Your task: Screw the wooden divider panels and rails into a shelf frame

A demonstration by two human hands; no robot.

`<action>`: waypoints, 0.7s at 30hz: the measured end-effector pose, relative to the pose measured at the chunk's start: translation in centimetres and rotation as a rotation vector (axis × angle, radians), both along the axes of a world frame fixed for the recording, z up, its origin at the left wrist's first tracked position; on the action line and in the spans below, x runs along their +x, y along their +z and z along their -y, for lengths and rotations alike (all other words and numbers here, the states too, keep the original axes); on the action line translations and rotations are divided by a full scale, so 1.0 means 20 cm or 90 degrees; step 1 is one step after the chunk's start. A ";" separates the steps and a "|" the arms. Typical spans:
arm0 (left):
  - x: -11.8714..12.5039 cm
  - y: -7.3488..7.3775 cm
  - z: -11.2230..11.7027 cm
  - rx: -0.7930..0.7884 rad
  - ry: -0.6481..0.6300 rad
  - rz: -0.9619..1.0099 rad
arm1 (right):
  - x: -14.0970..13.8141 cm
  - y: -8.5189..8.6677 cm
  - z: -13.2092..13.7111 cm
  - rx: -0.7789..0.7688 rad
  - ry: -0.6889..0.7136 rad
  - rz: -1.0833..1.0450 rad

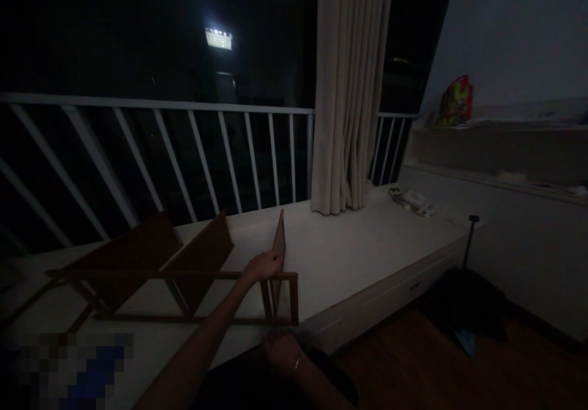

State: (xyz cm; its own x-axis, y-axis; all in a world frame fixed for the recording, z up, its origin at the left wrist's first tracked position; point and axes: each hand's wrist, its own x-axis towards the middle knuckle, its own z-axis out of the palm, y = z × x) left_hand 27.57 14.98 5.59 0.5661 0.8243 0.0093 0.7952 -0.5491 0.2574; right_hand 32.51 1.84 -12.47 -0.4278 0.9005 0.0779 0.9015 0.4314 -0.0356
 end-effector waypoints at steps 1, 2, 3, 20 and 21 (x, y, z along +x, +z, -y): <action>0.00 0.00 0.00 0.002 -0.002 0.003 | 0.00 0.00 0.00 -0.001 0.003 0.000; 0.00 0.00 0.00 0.004 -0.003 0.005 | 0.00 -0.01 0.00 0.003 0.005 0.000; 0.00 -0.01 -0.01 0.007 -0.004 0.006 | 0.00 -0.01 -0.01 0.010 0.005 0.001; 0.00 0.02 0.01 -0.004 0.015 -0.005 | -0.04 0.01 -0.01 0.037 0.008 0.004; 0.00 0.02 0.01 -0.003 0.018 -0.004 | -0.05 0.01 -0.01 0.033 0.006 0.008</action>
